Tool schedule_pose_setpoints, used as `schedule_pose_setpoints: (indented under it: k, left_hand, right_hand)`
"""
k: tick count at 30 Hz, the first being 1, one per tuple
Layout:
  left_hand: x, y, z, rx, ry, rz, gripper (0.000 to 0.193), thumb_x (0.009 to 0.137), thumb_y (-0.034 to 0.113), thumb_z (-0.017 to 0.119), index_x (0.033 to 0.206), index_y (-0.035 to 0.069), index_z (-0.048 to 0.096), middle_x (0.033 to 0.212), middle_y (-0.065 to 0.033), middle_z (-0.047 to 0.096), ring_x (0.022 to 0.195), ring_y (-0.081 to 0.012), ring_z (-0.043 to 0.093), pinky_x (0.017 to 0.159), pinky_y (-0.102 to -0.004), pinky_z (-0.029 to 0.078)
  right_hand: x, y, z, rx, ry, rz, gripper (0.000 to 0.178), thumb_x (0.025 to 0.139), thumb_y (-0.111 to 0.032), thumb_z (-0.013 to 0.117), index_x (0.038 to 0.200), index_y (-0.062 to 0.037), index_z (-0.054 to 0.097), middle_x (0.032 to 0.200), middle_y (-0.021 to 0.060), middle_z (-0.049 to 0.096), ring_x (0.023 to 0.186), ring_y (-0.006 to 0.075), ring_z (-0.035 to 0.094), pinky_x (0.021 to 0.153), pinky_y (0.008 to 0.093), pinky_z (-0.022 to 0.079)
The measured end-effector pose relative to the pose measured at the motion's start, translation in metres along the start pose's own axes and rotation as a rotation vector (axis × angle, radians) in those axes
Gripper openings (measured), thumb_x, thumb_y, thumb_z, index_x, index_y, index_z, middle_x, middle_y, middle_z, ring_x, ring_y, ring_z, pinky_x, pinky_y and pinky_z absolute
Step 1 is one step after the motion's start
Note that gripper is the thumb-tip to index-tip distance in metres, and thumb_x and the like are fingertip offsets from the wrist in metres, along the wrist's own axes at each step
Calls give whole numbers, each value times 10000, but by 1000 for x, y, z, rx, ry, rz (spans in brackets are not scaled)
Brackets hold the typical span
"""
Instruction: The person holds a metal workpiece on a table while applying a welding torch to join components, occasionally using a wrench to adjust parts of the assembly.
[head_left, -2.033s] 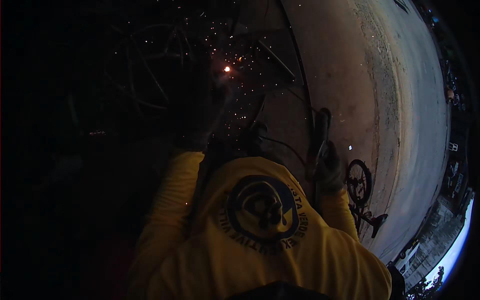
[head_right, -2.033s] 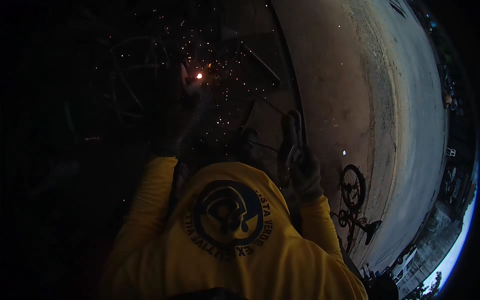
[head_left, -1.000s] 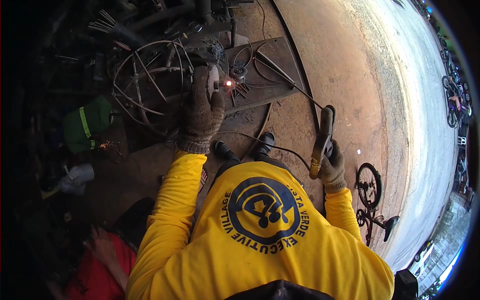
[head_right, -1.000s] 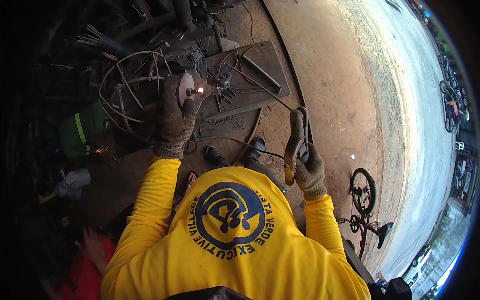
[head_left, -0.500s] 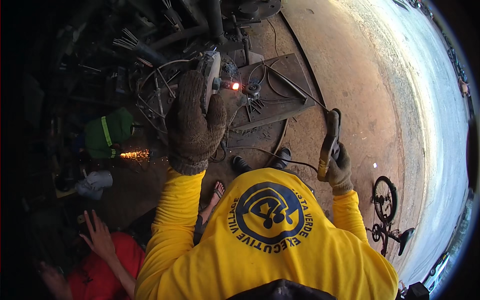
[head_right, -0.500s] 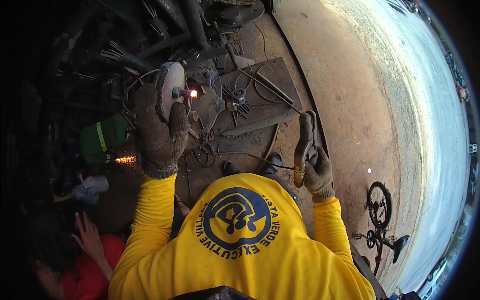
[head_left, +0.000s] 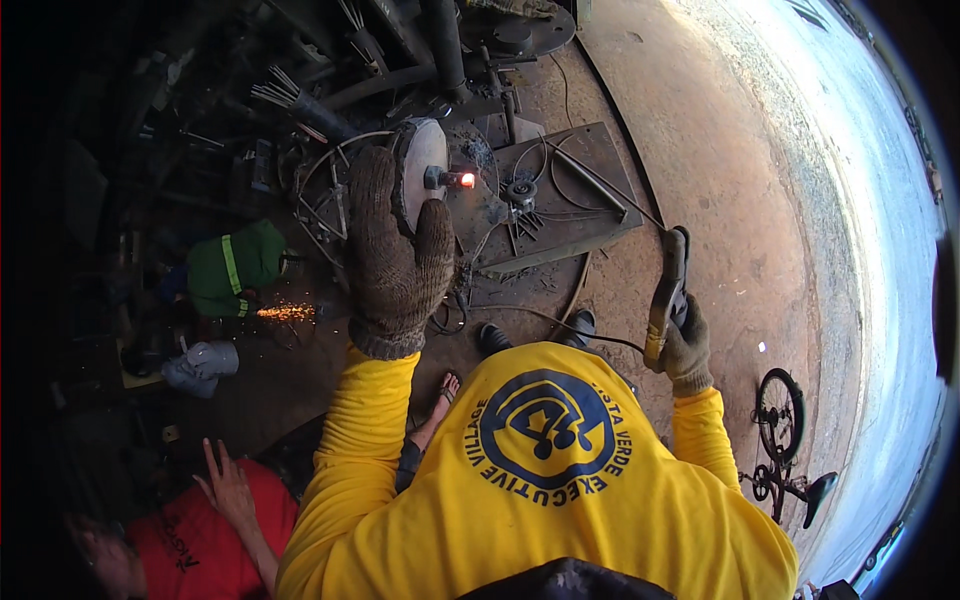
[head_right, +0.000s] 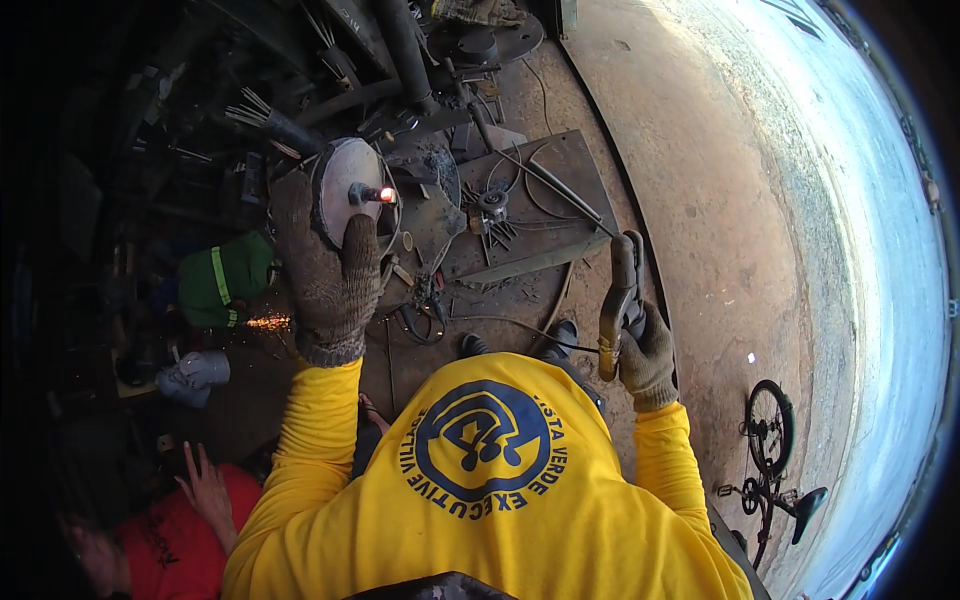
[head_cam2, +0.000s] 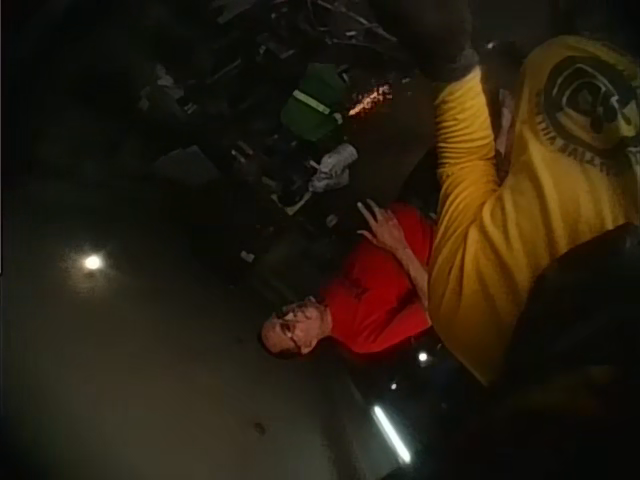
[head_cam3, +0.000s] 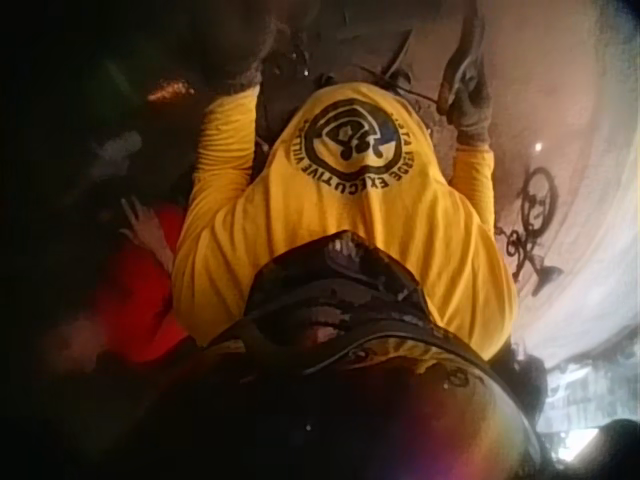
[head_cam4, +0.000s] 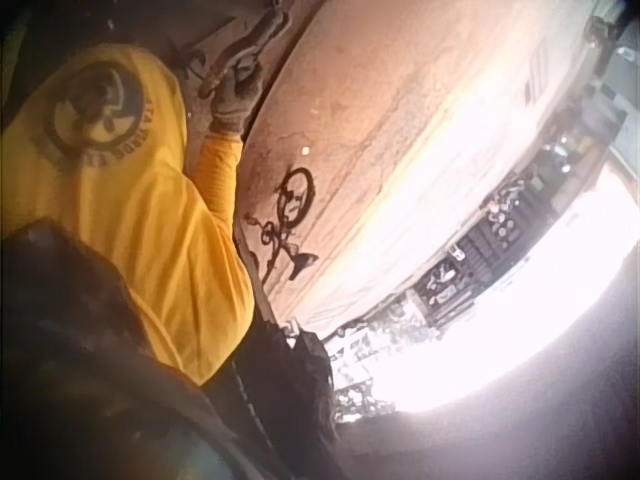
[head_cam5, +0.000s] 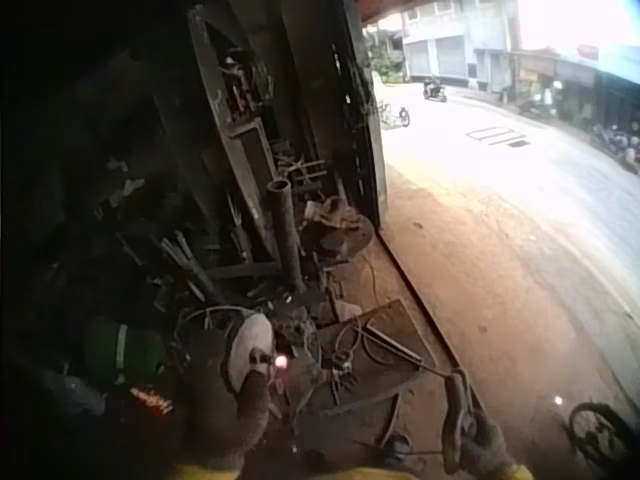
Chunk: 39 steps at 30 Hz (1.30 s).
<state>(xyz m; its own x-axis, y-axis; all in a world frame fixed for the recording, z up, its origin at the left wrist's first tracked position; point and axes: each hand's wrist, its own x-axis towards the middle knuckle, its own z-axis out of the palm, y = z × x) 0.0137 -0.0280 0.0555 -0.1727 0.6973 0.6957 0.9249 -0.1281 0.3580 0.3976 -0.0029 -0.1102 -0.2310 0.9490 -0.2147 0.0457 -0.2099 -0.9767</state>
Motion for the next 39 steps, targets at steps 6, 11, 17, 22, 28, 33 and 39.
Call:
schedule_pose_setpoints:
  k: [6,11,17,22,28,33,39]
  left_hand:
    - [-10,-4,-6,0,-26,2,506,943,168,674,1375,-59,545,1330,-288,616,1235,-447,617,1041,-489,515]
    - [-17,-8,-9,135,60,157,491,932,114,680,1372,-57,544,1316,-272,637,1159,-419,676,965,-434,572]
    - [-16,-1,-20,109,9,129,486,942,109,675,1376,-54,527,1337,-279,623,1165,-411,676,961,-426,576]
    - [-22,-2,-25,118,6,116,494,948,112,673,1388,-51,516,1352,-280,615,1164,-414,676,955,-425,579]
    - [-26,-10,-29,133,53,206,498,956,92,653,1416,-32,506,1367,-265,614,1182,-401,673,955,-422,584]
    - [-30,-9,-37,110,37,142,513,962,94,644,1442,-18,502,1388,-247,608,1216,-394,657,980,-424,574]
    - [-38,-12,-44,118,-30,59,512,979,129,642,1440,-37,494,1383,-252,605,1241,-416,636,1009,-435,562]
  right_hand:
    - [2,-5,4,0,-16,10,441,931,-137,721,1320,5,571,1101,47,681,974,137,636,905,290,507]
    - [2,-6,7,-3,-22,-35,413,939,-120,700,1311,5,573,1094,44,679,953,133,632,880,285,509]
    - [-1,-5,8,18,-18,-24,403,936,-120,691,1304,-1,576,1073,38,672,938,130,624,860,283,510]
    - [-3,-6,12,31,-10,-42,407,936,-125,680,1311,-9,574,1082,43,671,938,135,630,857,283,513]
    - [5,3,9,84,-4,-2,405,942,-137,674,1314,-14,574,1100,44,670,945,132,635,852,285,516]
    - [14,-1,13,63,-51,-3,424,943,-158,689,1325,-17,571,1106,34,670,955,127,634,857,286,514]
    - [21,-3,16,-29,-53,-59,443,937,-180,710,1326,-19,573,1099,30,668,957,129,630,856,289,514]
